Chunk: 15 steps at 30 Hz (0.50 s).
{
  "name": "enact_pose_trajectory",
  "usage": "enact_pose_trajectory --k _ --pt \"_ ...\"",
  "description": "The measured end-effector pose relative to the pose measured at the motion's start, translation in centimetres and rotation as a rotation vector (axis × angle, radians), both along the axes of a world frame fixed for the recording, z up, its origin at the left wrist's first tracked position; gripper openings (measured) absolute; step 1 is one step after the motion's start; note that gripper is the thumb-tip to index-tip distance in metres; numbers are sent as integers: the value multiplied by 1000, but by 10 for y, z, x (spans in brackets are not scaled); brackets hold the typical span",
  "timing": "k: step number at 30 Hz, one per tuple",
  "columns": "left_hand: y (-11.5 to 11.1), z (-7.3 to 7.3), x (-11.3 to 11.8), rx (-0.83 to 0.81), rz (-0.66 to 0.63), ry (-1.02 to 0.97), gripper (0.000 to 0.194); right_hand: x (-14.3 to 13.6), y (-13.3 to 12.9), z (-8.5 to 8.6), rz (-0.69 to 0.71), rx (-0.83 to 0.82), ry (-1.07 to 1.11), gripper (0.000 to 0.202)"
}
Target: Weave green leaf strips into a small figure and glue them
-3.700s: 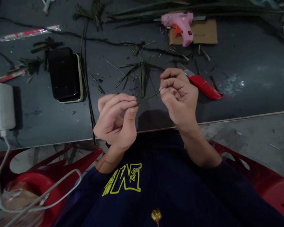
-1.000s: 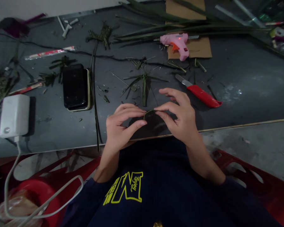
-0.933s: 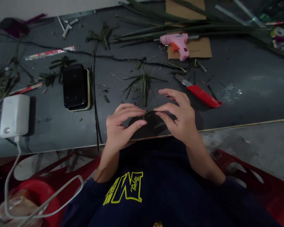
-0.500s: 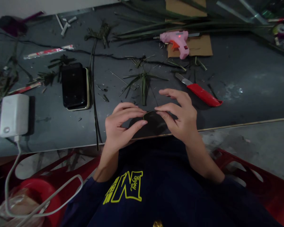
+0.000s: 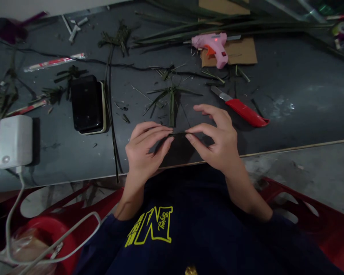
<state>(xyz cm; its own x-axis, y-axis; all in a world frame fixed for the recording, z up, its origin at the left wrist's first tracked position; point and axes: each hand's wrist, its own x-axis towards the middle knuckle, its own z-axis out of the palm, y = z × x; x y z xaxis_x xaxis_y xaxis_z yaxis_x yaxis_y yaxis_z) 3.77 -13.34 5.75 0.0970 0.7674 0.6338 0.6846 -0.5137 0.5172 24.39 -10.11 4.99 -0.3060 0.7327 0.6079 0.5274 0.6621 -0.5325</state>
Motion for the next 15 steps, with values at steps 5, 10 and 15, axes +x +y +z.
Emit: enact_pose_trajectory --k 5,10,15 --pt "0 -1 0 23 10 71 12 -11 -9 12 -50 -4 6 23" --pt "-1 -2 0 63 27 126 13 -26 -12 16 -76 94 0 8" --pt "-2 -1 0 82 40 150 13 -32 -12 14 -84 101 11 6"
